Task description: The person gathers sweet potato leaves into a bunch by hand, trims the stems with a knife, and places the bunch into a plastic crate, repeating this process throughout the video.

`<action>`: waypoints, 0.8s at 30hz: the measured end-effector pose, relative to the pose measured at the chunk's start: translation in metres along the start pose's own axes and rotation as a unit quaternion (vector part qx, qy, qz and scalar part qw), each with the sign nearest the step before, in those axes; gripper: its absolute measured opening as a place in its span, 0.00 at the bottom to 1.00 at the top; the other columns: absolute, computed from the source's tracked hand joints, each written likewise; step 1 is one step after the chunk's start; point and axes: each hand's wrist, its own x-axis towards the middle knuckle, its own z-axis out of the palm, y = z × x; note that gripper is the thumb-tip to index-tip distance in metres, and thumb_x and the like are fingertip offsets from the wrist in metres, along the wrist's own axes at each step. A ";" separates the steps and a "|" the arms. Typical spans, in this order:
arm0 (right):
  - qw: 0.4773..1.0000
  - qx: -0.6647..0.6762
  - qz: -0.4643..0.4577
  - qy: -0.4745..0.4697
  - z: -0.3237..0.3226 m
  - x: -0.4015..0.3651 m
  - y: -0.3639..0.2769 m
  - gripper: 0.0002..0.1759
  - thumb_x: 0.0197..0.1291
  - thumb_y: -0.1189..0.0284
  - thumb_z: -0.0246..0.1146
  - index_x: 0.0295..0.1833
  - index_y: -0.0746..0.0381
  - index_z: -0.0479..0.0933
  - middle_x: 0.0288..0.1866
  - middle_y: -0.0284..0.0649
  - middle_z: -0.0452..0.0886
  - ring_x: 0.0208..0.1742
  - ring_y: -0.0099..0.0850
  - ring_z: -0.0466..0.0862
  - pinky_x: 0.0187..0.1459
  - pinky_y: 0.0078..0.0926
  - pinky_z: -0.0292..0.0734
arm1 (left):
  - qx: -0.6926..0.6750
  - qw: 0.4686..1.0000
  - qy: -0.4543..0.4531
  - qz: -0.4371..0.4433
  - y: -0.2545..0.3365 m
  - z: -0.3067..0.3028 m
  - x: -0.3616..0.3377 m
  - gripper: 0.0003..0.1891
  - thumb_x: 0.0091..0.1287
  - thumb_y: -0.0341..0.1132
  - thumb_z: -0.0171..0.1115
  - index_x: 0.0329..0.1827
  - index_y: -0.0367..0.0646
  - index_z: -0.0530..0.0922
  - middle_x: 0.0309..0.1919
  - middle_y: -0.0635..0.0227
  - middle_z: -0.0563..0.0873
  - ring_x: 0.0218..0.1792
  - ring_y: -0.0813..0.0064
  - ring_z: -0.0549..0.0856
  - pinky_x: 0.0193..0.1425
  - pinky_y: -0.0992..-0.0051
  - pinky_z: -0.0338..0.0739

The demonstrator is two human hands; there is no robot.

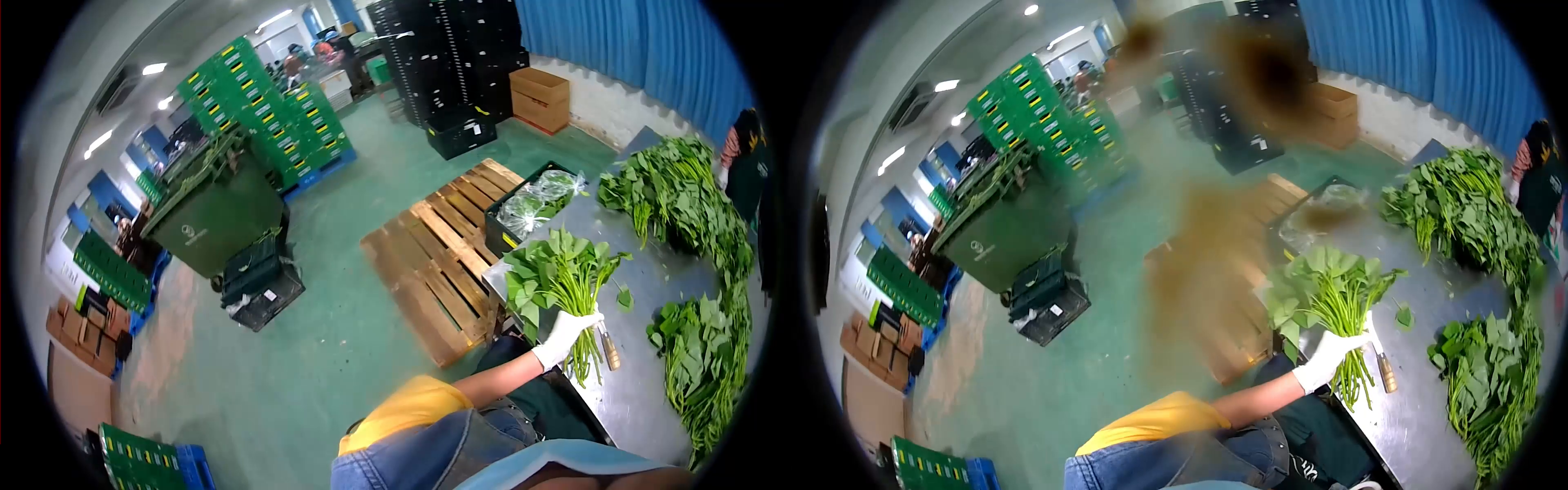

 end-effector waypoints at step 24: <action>0.745 -0.038 0.052 -0.664 0.221 -0.097 -0.042 0.36 0.43 0.78 0.67 0.62 0.70 0.65 0.54 0.42 0.75 0.54 0.31 0.76 0.56 0.26 0.71 | 0.062 0.995 -0.050 0.058 -0.019 -0.046 -0.027 0.19 0.59 0.28 0.64 0.54 0.36 0.74 0.50 0.68 0.81 0.46 0.80 0.77 0.52 0.76 0.72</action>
